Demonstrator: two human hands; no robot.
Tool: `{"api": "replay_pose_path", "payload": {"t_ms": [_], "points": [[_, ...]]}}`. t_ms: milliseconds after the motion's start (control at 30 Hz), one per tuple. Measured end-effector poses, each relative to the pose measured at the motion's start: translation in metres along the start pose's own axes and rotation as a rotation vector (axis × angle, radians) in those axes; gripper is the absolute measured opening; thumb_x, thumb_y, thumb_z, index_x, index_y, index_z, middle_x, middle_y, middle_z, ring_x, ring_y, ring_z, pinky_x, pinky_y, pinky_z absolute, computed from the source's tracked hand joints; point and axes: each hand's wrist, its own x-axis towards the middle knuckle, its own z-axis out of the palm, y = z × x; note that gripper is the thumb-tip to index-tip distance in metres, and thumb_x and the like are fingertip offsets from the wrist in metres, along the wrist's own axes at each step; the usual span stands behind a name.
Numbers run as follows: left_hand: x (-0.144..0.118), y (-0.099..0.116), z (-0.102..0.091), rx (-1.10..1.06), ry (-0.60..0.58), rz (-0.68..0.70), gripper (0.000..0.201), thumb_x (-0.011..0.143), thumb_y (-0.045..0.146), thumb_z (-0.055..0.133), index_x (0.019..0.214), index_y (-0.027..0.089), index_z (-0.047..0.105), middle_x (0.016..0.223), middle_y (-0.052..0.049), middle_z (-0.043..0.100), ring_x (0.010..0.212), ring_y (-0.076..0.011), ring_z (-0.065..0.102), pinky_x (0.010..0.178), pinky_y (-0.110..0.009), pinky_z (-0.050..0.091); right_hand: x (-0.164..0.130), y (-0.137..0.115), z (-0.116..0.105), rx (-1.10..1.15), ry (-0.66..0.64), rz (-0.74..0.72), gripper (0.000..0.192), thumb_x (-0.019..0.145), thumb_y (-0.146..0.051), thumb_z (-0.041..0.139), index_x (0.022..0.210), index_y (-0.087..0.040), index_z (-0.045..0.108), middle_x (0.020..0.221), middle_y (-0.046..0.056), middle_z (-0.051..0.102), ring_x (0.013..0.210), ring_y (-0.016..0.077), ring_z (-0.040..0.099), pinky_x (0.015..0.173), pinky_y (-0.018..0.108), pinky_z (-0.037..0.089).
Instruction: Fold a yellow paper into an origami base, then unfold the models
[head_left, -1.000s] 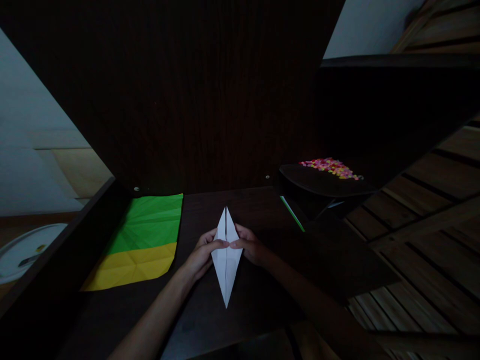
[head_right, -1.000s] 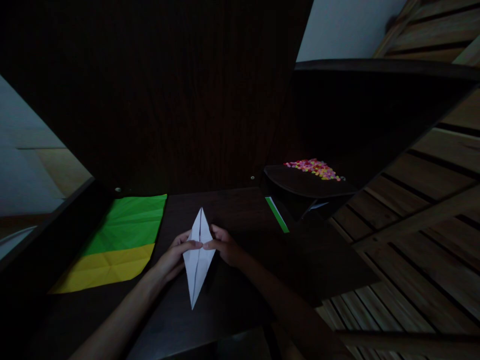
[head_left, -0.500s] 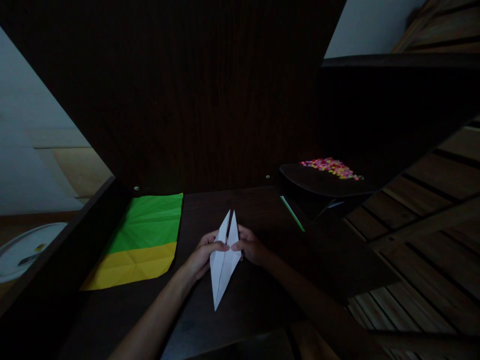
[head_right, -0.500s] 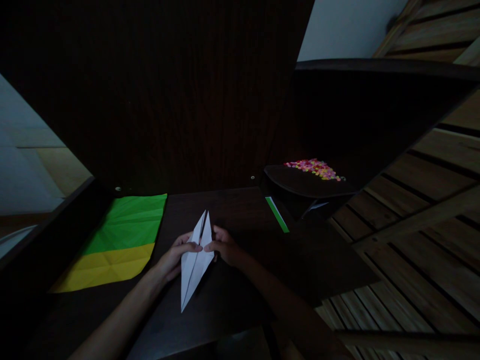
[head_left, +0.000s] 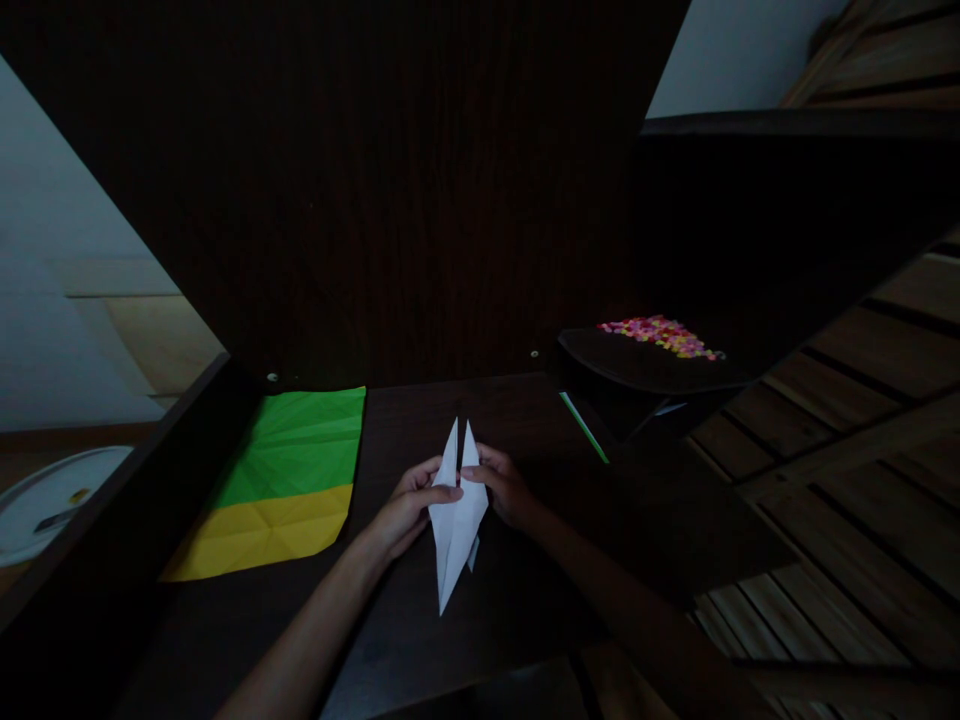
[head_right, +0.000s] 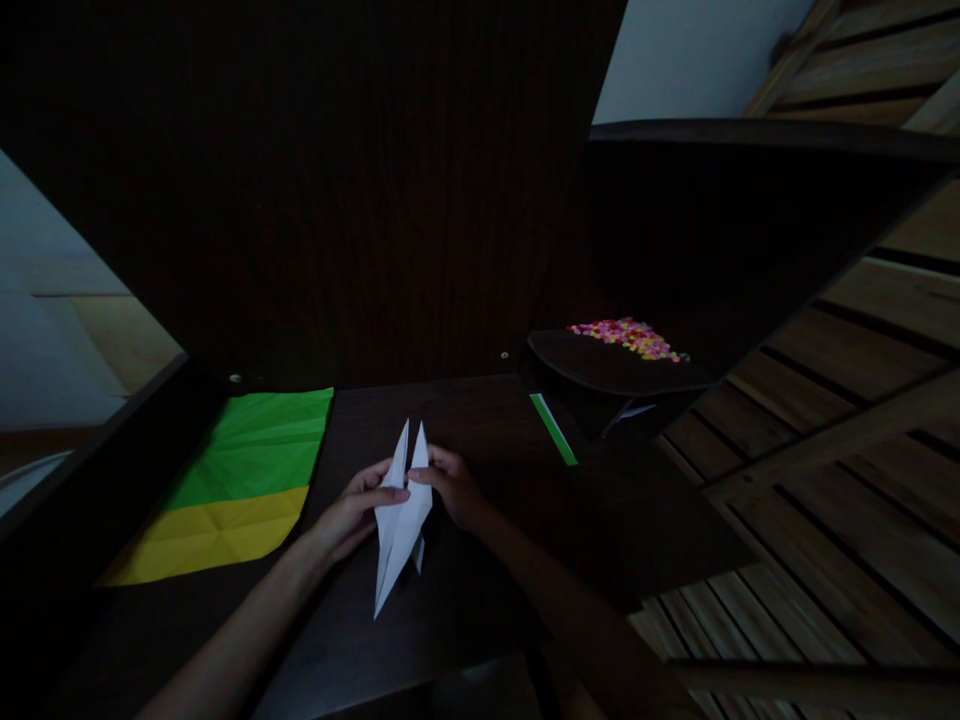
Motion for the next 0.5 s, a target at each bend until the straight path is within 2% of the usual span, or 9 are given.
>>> {"api": "replay_pose_path", "payload": {"t_ms": [267,400,500], "points": [[0.0007,0.0002,-0.0024,0.003,0.018,-0.007,0.028,0.059,0.019,0.083,0.083,0.014,0.071,0.074,-0.003,0.069,0.064,-0.0145,0.061,0.059,-0.022,0.043,0.0011,-0.001,-0.0025,-0.029,0.026,-0.022,0.021,0.068,-0.034,0.07,0.081,-0.02,0.063,0.075,0.0,0.063,0.067,0.0165,0.056,0.064,0.027,0.043],[0.0015,-0.0001,-0.0032,-0.012,0.014,-0.011,0.028,0.058,0.022,0.084,0.081,0.014,0.07,0.073,-0.003,0.069,0.064,-0.0152,0.062,0.061,-0.024,0.044,0.0002,-0.0054,-0.0013,-0.103,0.037,-0.035,0.027,0.069,-0.041,0.072,0.07,-0.021,0.054,0.065,-0.003,0.058,0.058,0.0135,0.052,0.055,0.024,0.039],[0.0021,-0.0002,-0.0032,-0.02,0.018,-0.01,0.027,0.059,0.023,0.085,0.079,0.013,0.069,0.073,-0.004,0.07,0.063,-0.0157,0.063,0.063,-0.025,0.045,-0.0004,-0.0088,0.0005,-0.18,0.056,-0.058,0.031,0.071,-0.046,0.071,0.069,-0.021,0.053,0.063,-0.003,0.059,0.053,0.0127,0.051,0.052,0.024,0.037]]}}
